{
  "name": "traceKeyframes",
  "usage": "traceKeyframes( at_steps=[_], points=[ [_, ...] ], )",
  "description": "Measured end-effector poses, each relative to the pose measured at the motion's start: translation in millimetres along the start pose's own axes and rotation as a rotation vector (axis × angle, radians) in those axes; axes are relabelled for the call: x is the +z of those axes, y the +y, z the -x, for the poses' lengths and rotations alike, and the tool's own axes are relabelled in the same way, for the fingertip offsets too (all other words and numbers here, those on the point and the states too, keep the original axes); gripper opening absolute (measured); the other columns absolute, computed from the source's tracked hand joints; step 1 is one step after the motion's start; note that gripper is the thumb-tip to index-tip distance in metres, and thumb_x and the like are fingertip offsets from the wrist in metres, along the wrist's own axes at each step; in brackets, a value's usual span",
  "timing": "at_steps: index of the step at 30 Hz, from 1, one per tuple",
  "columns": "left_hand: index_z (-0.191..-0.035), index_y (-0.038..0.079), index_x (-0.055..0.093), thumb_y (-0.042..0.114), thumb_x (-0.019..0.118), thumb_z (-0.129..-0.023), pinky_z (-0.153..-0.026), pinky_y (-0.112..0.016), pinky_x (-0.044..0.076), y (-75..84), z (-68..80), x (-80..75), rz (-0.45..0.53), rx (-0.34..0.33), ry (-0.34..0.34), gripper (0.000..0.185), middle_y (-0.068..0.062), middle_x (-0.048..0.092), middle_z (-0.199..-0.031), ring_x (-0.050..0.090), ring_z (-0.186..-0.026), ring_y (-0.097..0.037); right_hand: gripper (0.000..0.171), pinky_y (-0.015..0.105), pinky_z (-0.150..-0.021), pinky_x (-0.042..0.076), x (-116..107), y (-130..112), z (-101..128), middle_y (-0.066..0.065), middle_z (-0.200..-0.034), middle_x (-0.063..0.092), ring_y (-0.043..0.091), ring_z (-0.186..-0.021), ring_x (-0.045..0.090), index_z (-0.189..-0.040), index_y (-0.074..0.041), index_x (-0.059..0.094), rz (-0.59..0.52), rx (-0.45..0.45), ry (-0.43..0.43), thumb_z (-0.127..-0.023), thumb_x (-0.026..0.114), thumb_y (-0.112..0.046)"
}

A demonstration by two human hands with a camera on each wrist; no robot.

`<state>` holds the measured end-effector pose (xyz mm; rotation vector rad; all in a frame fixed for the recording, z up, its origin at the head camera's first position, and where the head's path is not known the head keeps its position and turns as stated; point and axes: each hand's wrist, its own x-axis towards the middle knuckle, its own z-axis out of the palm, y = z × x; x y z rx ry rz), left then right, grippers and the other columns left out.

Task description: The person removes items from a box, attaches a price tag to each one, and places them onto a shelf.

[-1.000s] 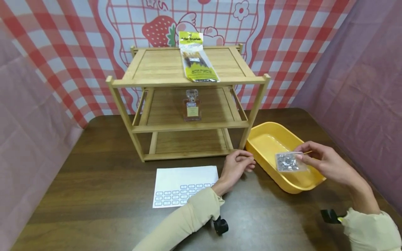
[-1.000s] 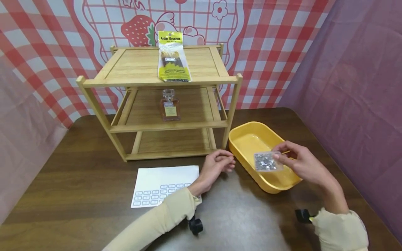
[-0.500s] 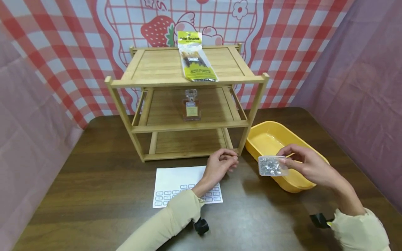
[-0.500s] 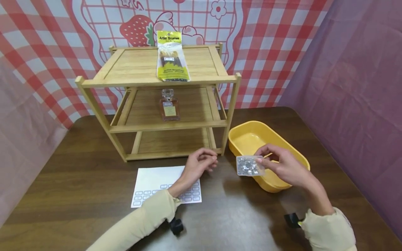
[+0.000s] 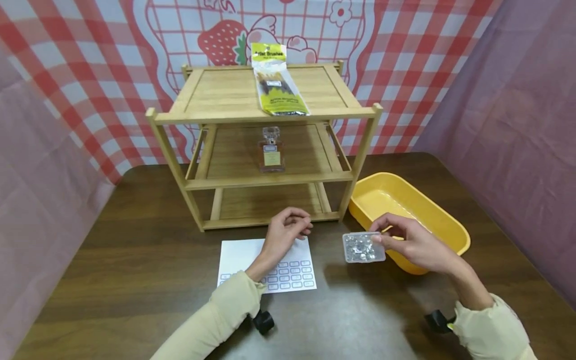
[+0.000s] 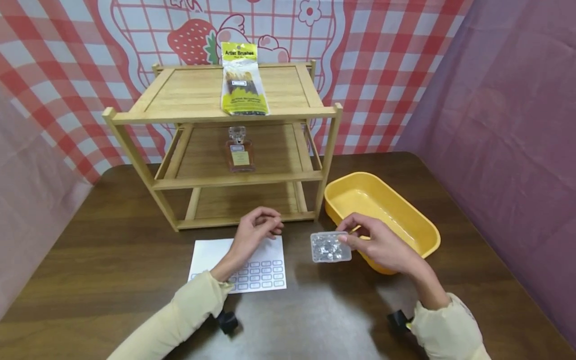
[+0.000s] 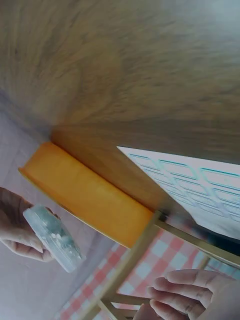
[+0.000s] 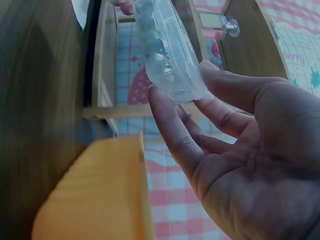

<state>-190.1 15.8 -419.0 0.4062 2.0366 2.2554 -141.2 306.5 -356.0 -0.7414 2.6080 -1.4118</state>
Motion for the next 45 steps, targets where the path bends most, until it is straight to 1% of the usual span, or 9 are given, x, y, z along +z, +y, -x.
traceKeyframes(
  at_steps=[4, 8, 13, 24, 31, 34, 37, 42, 45],
  points=[
    [-0.112, -0.008, 0.065, 0.005, 0.065, -0.099, -0.07, -0.029, 0.059, 0.9, 3.2, -14.4, -0.022, -0.003, 0.022, 0.018, -0.017, 0.073, -0.095, 0.072, -0.083, -0.027, 0.007, 0.029, -0.069, 0.057, 10, 1, -3, 0.007, -0.094, 0.067, 0.017, -0.083, 0.065, -0.105, -0.001, 0.066, -0.002, 0.001, -0.002, -0.099, 0.066, 0.001],
    [-0.112, -0.007, 0.066, 0.007, 0.065, -0.1, -0.072, -0.034, 0.061, 0.2, 6.6, -28.9, -0.059, -0.003, 0.053, 0.017, -0.017, 0.073, -0.096, 0.07, -0.081, -0.021, 0.007, 0.028, -0.072, 0.055, 20, 4, -7, 0.002, -0.093, 0.067, 0.017, -0.085, 0.063, -0.104, -0.005, 0.067, 0.025, -0.017, -0.007, -0.099, 0.066, 0.0],
    [-0.114, -0.005, 0.066, 0.009, 0.066, -0.101, -0.073, -0.035, 0.061, 0.6, 10.5, -43.9, -0.095, -0.01, 0.063, 0.019, -0.018, 0.073, -0.098, 0.07, -0.082, -0.02, 0.007, 0.027, -0.072, 0.053, 29, 10, -10, 0.001, -0.089, 0.066, 0.016, -0.083, 0.062, -0.103, -0.006, 0.067, 0.023, -0.024, -0.014, -0.099, 0.066, 0.0],
    [-0.115, -0.006, 0.065, 0.005, 0.067, -0.099, -0.071, -0.033, 0.061, 5.1, 19.6, -64.5, -0.124, -0.013, 0.11, 0.019, -0.018, 0.072, -0.099, 0.07, -0.083, -0.024, 0.005, 0.027, -0.067, 0.053, 41, 21, -15, 0.005, -0.086, 0.065, 0.016, -0.078, 0.061, -0.105, -0.002, 0.065, -0.04, 0.046, -0.039, -0.1, 0.066, -0.002],
    [-0.115, -0.008, 0.065, 0.003, 0.067, -0.098, -0.076, -0.039, 0.062, 6.8, 21.7, -80.2, -0.17, -0.008, 0.109, 0.02, -0.019, 0.07, -0.102, 0.07, -0.085, -0.026, 0.007, 0.026, -0.068, 0.053, 46, 28, -17, 0.004, -0.087, 0.064, 0.017, -0.081, 0.06, -0.106, -0.001, 0.065, -0.052, 0.097, -0.042, -0.1, 0.067, -0.004],
    [-0.115, -0.007, 0.065, 0.003, 0.067, -0.098, -0.078, -0.039, 0.062, 7.8, 24.3, -86.5, -0.198, -0.009, 0.114, 0.019, -0.02, 0.07, -0.102, 0.069, -0.085, -0.025, 0.007, 0.026, -0.067, 0.052, 47, 30, -18, 0.005, -0.087, 0.063, 0.017, -0.08, 0.059, -0.106, -0.001, 0.065, -0.051, 0.115, -0.048, -0.1, 0.067, -0.005],
    [-0.113, -0.007, 0.065, 0.003, 0.066, -0.099, -0.076, -0.035, 0.061, 7.9, 27.8, -91.9, -0.214, -0.01, 0.129, 0.018, -0.019, 0.07, -0.101, 0.07, -0.085, -0.025, 0.007, 0.026, -0.066, 0.05, 49, 32, -19, 0.004, -0.086, 0.062, 0.017, -0.079, 0.058, -0.106, -0.002, 0.065, -0.037, 0.132, -0.053, -0.1, 0.067, -0.007],
    [-0.113, -0.007, 0.065, 0.002, 0.067, -0.099, -0.074, -0.032, 0.06, 6.5, 32.5, -98.0, -0.231, -0.018, 0.134, 0.018, -0.019, 0.07, -0.099, 0.07, -0.087, -0.035, 0.007, 0.026, -0.066, 0.05, 51, 37, -22, 0.005, -0.086, 0.062, 0.017, -0.079, 0.058, -0.105, -0.001, 0.066, -0.019, 0.147, -0.05, -0.1, 0.067, -0.006],
    [-0.113, -0.007, 0.066, 0.003, 0.067, -0.098, -0.074, -0.031, 0.06, 5.9, 34.8, -101.2, -0.247, -0.022, 0.131, 0.017, -0.019, 0.07, -0.099, 0.069, -0.089, -0.038, 0.01, 0.026, -0.066, 0.049, 54, 39, -23, 0.004, -0.088, 0.064, 0.017, -0.079, 0.058, -0.108, -0.001, 0.068, 0.026, 0.156, -0.046, -0.099, 0.067, -0.006]
  ],
)
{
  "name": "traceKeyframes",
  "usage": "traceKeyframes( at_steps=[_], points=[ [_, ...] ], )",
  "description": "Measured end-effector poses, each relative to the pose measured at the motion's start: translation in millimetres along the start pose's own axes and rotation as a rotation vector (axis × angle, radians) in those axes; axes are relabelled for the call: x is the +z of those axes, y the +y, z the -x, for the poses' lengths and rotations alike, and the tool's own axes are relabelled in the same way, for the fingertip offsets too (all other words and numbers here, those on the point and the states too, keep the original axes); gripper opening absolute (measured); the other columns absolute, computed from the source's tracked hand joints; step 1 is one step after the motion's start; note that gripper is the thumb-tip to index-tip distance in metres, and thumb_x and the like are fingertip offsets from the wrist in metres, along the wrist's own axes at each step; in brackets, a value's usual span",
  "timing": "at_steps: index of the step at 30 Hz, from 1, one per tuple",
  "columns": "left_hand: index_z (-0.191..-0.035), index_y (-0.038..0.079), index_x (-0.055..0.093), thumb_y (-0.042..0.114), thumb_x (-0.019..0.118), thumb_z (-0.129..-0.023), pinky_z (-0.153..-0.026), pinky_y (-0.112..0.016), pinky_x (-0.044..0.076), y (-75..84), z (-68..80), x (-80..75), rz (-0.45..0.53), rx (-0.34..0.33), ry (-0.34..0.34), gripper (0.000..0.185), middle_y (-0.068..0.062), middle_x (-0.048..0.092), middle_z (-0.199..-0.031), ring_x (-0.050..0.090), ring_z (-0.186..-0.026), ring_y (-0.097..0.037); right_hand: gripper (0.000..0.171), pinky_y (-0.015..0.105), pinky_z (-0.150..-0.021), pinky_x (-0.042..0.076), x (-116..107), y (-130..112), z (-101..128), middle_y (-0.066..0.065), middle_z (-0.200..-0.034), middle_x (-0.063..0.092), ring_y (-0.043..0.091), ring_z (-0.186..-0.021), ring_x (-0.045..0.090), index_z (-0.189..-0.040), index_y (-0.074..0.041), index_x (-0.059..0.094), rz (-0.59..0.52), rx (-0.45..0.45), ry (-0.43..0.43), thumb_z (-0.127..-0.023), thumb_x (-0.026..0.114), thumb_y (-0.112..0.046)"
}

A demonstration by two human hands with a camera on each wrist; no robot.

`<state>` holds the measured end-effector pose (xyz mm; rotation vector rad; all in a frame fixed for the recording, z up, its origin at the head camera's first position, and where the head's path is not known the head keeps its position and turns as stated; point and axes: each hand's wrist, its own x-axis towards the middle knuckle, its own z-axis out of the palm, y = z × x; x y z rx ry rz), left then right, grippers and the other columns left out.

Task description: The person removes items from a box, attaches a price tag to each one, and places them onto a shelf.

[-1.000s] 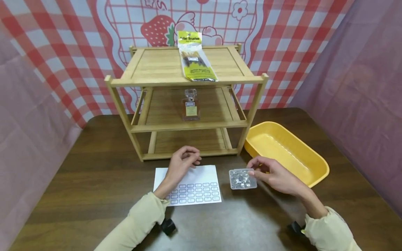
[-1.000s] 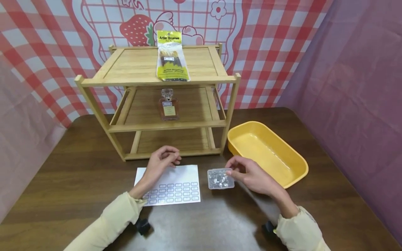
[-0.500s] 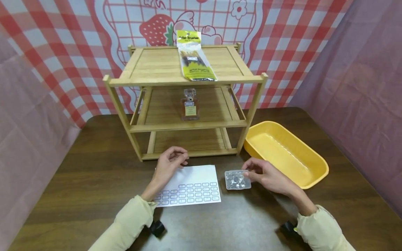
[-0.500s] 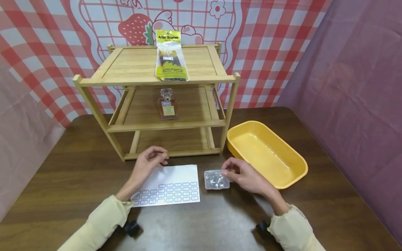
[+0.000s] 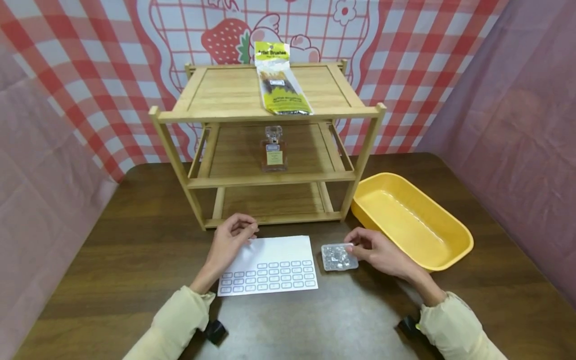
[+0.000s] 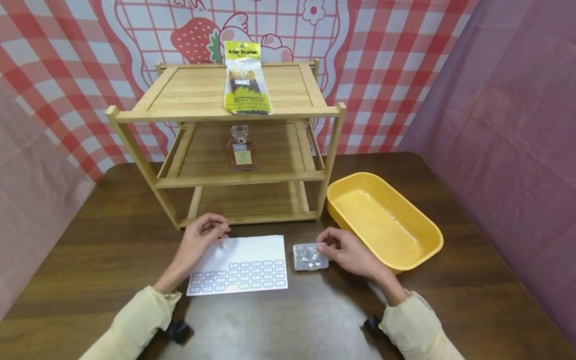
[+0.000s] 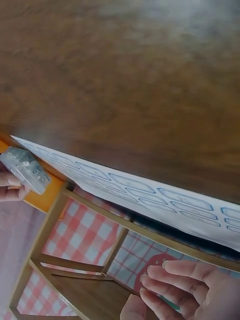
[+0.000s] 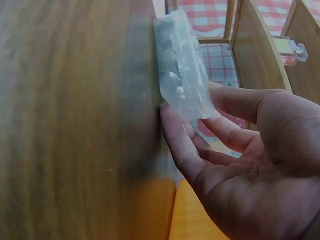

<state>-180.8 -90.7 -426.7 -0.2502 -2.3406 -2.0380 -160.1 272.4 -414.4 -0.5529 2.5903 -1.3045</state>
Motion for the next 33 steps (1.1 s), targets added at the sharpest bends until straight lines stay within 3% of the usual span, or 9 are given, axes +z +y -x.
traceKeyframes(
  at_steps=[13, 33],
  points=[
    [-0.112, -0.006, 0.066, 0.001, 0.066, -0.099, -0.072, -0.029, 0.06, -4.9, 3.2, -14.6, -0.027, -0.004, 0.034, 0.015, -0.02, 0.071, -0.1, 0.07, -0.087, -0.034, 0.011, 0.042, -0.085, 0.053, 9, -1, 0, 0.002, -0.102, 0.071, 0.019, -0.095, 0.063, -0.108, -0.001, 0.073, 0.206, -0.102, 0.13, -0.1, 0.068, -0.006],
    [-0.111, -0.005, 0.067, 0.0, 0.064, -0.099, -0.071, -0.029, 0.059, -8.8, 5.2, -15.4, -0.051, -0.003, 0.024, 0.014, -0.019, 0.072, -0.1, 0.071, -0.087, -0.033, 0.006, 0.035, -0.077, 0.054, 13, 9, -3, 0.0, -0.096, 0.067, 0.015, -0.089, 0.062, -0.102, -0.003, 0.074, 0.257, -0.206, 0.176, -0.097, 0.071, -0.003]
  ],
)
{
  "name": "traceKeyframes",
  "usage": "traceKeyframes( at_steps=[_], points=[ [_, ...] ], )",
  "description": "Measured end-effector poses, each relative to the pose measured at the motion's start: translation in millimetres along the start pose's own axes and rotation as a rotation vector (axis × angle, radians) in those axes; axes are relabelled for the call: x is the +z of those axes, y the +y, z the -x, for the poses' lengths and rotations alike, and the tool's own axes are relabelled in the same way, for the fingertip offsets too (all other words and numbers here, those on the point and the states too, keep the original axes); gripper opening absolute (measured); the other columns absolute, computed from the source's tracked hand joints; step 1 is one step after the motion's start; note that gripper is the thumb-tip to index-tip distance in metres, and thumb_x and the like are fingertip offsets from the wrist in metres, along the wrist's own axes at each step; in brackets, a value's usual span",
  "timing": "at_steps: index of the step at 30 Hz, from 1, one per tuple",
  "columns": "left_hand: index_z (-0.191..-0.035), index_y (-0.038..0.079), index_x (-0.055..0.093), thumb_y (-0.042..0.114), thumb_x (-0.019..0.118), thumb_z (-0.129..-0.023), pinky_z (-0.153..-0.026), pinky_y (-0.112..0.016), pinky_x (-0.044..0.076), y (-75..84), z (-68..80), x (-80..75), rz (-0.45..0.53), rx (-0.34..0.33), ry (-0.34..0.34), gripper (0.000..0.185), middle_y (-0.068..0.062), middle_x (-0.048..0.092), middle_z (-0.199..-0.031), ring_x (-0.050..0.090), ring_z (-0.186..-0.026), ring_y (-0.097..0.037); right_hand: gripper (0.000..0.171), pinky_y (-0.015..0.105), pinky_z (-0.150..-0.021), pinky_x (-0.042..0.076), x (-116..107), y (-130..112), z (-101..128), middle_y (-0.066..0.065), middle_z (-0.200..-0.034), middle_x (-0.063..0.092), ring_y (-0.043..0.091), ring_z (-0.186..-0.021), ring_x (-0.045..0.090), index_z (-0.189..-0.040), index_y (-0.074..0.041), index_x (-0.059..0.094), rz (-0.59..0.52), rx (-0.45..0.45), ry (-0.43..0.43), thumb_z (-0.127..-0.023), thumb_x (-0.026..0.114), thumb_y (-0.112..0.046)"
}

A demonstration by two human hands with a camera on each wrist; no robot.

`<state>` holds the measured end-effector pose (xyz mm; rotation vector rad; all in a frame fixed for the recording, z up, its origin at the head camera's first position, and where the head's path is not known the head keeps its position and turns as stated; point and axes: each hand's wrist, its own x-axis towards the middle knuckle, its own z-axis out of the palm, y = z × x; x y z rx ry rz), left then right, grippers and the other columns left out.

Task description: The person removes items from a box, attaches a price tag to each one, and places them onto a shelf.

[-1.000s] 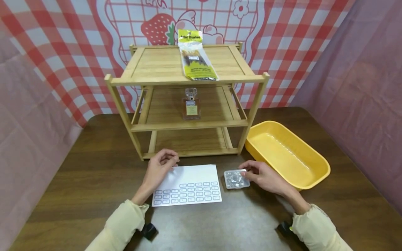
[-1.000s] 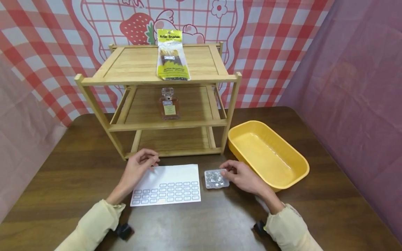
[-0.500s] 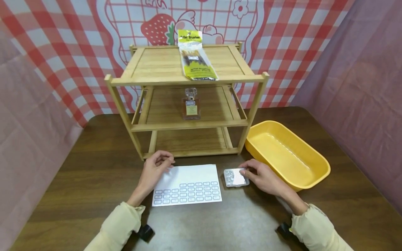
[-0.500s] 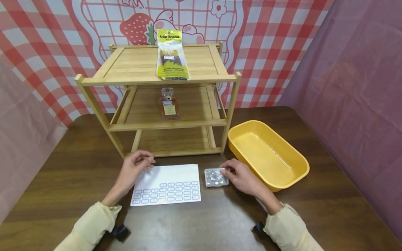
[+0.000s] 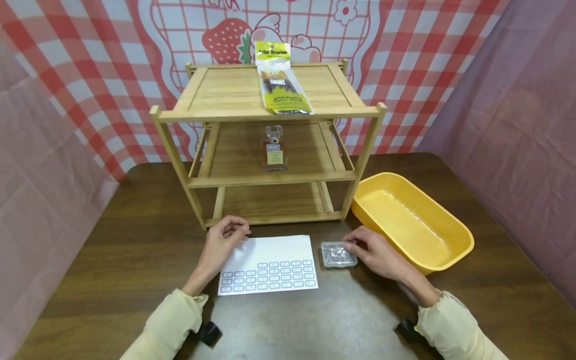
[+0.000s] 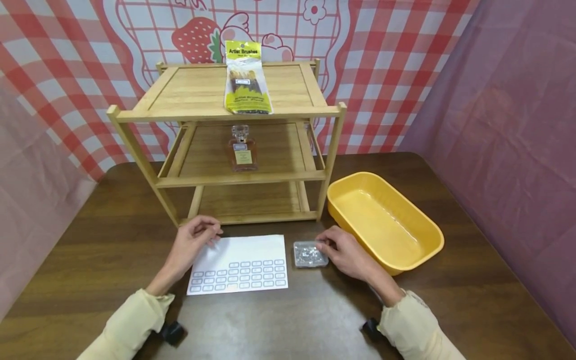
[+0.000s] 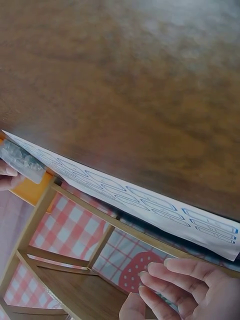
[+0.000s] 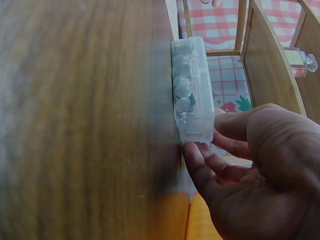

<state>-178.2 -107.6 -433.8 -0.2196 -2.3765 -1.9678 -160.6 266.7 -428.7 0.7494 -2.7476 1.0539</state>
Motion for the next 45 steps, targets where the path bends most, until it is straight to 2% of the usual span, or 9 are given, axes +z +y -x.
traceKeyframes(
  at_steps=[16, 22, 26, 31, 39, 45],
  points=[
    [-0.109, -0.006, 0.067, 0.0, 0.069, -0.097, -0.066, -0.025, 0.056, -2.1, 1.1, -1.2, -0.004, 0.031, 0.035, 0.014, -0.017, 0.07, -0.096, 0.071, -0.082, -0.03, 0.013, 0.035, -0.078, 0.056, 1, -4, -2, 0.002, -0.1, 0.067, 0.016, -0.09, 0.062, -0.107, -0.001, 0.073, 0.024, -0.019, 0.007, -0.094, 0.074, -0.002],
    [-0.107, -0.005, 0.069, 0.0, 0.07, -0.096, -0.067, -0.023, 0.055, -3.2, 1.7, -6.5, -0.044, 0.049, 0.063, 0.013, -0.017, 0.071, -0.095, 0.069, -0.08, -0.028, 0.014, 0.044, -0.083, 0.057, 3, -12, -6, 0.004, -0.104, 0.065, 0.02, -0.095, 0.064, -0.109, -0.002, 0.072, 0.05, 0.012, 0.025, -0.095, 0.074, -0.006],
    [-0.106, -0.002, 0.07, 0.002, 0.071, -0.095, -0.07, -0.021, 0.054, -3.1, 2.1, -12.5, -0.11, 0.071, 0.087, 0.012, -0.014, 0.071, -0.095, 0.067, -0.08, -0.02, 0.014, 0.048, -0.085, 0.057, 4, -17, -11, 0.005, -0.105, 0.065, 0.024, -0.097, 0.065, -0.108, -0.002, 0.071, 0.054, 0.012, 0.035, -0.095, 0.074, -0.007],
    [-0.107, -0.001, 0.07, 0.004, 0.073, -0.095, -0.074, -0.021, 0.054, -5.3, 3.1, -22.4, -0.244, 0.09, 0.09, 0.013, -0.012, 0.07, -0.096, 0.066, -0.085, -0.02, 0.015, 0.047, -0.086, 0.056, 7, -22, -16, 0.004, -0.105, 0.066, 0.024, -0.099, 0.065, -0.109, -0.004, 0.072, 0.079, 0.015, 0.015, -0.096, 0.074, -0.009],
    [-0.109, -0.001, 0.069, 0.003, 0.074, -0.094, -0.077, -0.032, 0.057, -12.3, 3.6, -34.0, -0.406, 0.144, 0.031, 0.017, -0.01, 0.07, -0.098, 0.067, -0.089, -0.023, 0.018, 0.047, -0.086, 0.056, 15, -29, -29, 0.008, -0.105, 0.067, 0.025, -0.097, 0.065, -0.108, -0.001, 0.071, 0.132, -0.035, -0.008, -0.094, 0.077, -0.012],
    [-0.109, -0.001, 0.068, 0.0, 0.075, -0.091, -0.078, -0.038, 0.059, -17.9, 5.4, -35.3, -0.491, 0.206, 0.002, 0.019, -0.01, 0.069, -0.1, 0.066, -0.09, -0.024, 0.022, 0.046, -0.087, 0.056, 23, -36, -38, 0.01, -0.109, 0.067, 0.026, -0.099, 0.065, -0.11, -0.002, 0.07, 0.166, -0.021, -0.041, -0.094, 0.077, -0.015]
  ],
)
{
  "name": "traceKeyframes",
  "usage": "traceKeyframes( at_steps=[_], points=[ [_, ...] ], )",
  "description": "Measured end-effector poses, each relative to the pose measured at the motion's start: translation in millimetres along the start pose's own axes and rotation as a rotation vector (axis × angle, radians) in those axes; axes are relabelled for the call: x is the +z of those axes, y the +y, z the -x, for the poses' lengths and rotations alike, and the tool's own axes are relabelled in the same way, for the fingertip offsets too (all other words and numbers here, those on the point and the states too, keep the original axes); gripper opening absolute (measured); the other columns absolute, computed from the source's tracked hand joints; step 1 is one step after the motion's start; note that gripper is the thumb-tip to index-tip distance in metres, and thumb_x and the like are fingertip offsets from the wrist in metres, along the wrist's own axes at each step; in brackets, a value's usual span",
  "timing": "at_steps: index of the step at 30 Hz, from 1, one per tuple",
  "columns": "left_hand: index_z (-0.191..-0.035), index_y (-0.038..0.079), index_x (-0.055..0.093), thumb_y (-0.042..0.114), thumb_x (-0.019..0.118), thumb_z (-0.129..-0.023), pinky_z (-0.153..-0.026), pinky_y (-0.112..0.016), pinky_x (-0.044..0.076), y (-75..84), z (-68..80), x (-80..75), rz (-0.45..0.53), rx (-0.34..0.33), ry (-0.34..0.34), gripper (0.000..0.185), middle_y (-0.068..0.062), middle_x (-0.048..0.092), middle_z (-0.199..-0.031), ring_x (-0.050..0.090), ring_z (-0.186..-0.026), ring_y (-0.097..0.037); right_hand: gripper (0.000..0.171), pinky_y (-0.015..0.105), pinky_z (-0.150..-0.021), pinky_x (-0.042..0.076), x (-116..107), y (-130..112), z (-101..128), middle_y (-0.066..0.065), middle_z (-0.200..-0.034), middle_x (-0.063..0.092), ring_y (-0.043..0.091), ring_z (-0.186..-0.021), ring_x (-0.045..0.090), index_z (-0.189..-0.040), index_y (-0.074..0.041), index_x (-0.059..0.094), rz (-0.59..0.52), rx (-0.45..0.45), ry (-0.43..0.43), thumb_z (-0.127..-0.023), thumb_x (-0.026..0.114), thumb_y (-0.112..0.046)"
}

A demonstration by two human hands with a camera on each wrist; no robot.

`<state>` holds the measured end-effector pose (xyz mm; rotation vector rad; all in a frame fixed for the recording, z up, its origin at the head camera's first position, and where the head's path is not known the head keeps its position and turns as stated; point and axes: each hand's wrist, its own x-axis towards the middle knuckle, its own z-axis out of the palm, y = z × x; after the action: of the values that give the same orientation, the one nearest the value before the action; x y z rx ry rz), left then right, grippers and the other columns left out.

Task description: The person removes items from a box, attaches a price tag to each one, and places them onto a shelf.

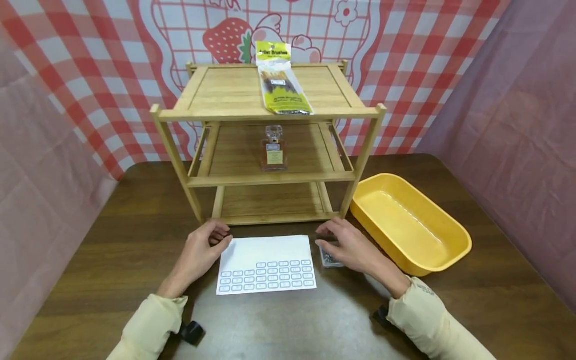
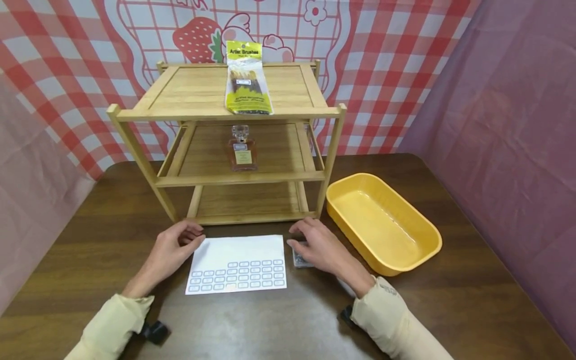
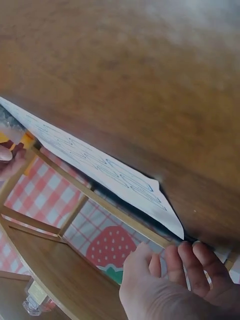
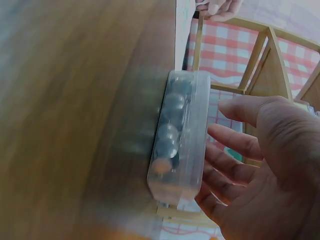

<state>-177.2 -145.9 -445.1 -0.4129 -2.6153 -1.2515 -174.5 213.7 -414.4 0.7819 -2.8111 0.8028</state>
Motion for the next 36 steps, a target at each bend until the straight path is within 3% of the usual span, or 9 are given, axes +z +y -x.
traceKeyframes(
  at_steps=[10, 21, 28, 36],
  points=[
    [-0.117, -0.004, 0.066, 0.003, 0.08, -0.089, -0.085, -0.047, 0.055, 0.4, 0.1, 1.9, -0.078, -0.018, -0.03, 0.032, -0.016, 0.067, -0.107, 0.064, -0.098, -0.031, 0.025, 0.046, -0.087, 0.056, 10, -7, -14, 0.012, -0.107, 0.068, 0.028, -0.099, 0.065, -0.11, -0.001, 0.071, 0.093, -0.063, -0.02, -0.092, 0.08, -0.016],
    [-0.118, -0.005, 0.066, 0.004, 0.08, -0.088, -0.088, -0.052, 0.052, 1.6, -1.8, -4.1, -0.142, -0.033, -0.099, 0.034, -0.018, 0.065, -0.11, 0.062, -0.1, -0.034, 0.031, 0.045, -0.086, 0.055, 17, -15, -24, 0.014, -0.114, 0.066, 0.028, -0.102, 0.063, -0.117, 0.0, 0.071, 0.131, 0.022, -0.138, -0.094, 0.078, -0.018],
    [-0.117, -0.006, 0.066, 0.004, 0.078, -0.089, -0.085, -0.051, 0.053, 2.5, -1.4, -4.2, -0.148, -0.065, -0.135, 0.033, -0.017, 0.064, -0.105, 0.061, -0.097, -0.033, 0.039, 0.047, -0.092, 0.054, 22, -23, -32, 0.017, -0.122, 0.062, 0.032, -0.113, 0.058, -0.126, 0.0, 0.068, 0.151, 0.142, -0.235, -0.094, 0.078, -0.021],
    [-0.108, -0.006, 0.069, 0.006, 0.078, -0.091, -0.084, -0.05, 0.053, 4.1, -2.9, -5.1, -0.15, -0.102, -0.17, 0.022, -0.018, 0.064, -0.105, 0.061, -0.097, -0.033, 0.035, 0.042, -0.086, 0.053, 24, -26, -34, 0.015, -0.116, 0.061, 0.028, -0.104, 0.056, -0.119, 0.001, 0.068, 0.138, 0.167, -0.237, -0.094, 0.078, -0.02]
  ],
)
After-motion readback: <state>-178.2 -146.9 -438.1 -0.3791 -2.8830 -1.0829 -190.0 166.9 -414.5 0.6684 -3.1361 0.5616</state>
